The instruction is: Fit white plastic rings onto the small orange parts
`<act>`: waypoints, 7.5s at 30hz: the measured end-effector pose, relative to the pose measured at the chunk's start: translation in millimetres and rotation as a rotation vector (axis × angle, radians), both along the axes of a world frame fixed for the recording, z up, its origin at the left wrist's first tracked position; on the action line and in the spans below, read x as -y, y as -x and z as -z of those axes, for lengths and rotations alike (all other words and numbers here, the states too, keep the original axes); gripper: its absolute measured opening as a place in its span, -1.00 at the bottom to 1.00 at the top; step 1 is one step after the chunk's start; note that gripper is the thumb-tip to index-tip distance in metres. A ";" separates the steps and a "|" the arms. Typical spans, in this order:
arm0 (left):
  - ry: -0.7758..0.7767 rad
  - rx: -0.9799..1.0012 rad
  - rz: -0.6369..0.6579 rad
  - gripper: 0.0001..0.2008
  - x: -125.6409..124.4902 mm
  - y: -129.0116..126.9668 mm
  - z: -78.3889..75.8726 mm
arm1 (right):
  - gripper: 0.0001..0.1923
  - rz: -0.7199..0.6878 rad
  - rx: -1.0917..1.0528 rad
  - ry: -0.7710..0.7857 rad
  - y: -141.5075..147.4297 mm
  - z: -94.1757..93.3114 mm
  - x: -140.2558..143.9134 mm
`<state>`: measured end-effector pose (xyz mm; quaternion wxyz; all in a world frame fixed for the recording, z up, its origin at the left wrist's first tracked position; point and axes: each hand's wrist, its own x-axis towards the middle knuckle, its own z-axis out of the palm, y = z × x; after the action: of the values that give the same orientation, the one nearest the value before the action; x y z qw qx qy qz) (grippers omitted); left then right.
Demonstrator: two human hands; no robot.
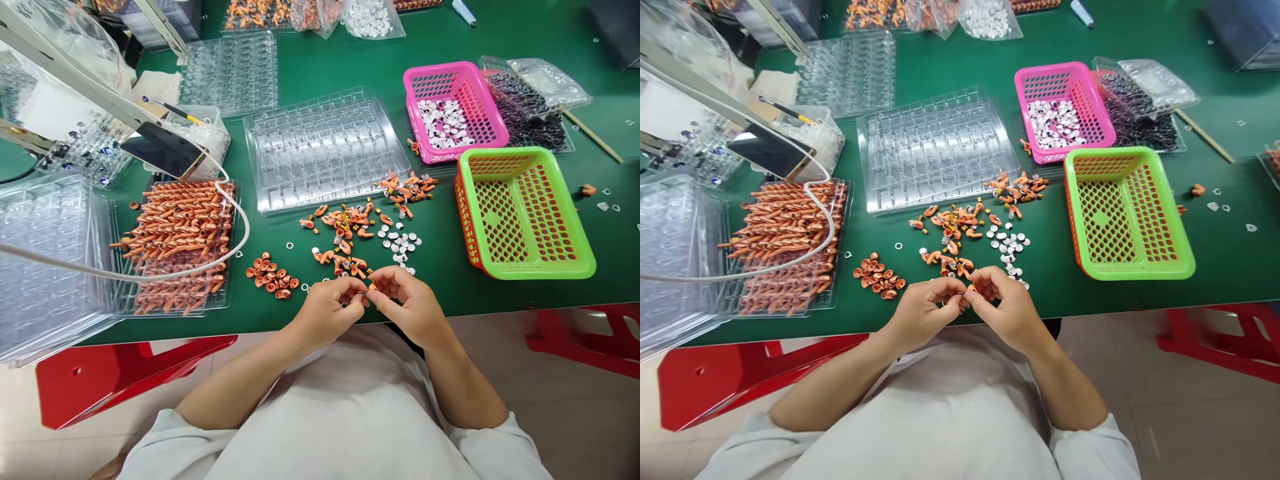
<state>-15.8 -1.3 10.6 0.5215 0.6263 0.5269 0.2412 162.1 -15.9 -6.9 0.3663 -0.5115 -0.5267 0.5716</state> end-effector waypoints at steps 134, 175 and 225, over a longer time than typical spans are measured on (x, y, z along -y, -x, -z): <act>0.273 0.417 0.003 -0.75 -12.7 13.7 -4.9 | -0.90 0.071 0.088 -0.256 -4.0 -4.2 15.4; 0.286 0.402 -0.165 -0.79 -4.0 -1.3 2.2 | -0.76 0.068 0.168 -0.516 2.5 -8.2 13.7; 0.155 0.453 -0.176 -0.82 5.4 -8.7 1.7 | -0.88 0.348 -0.232 -0.058 12.6 8.5 15.8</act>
<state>-7.1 -6.8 8.9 0.6496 0.4661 0.4661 0.3788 149.5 -31.7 -15.3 0.5323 -0.5150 -0.4009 0.5392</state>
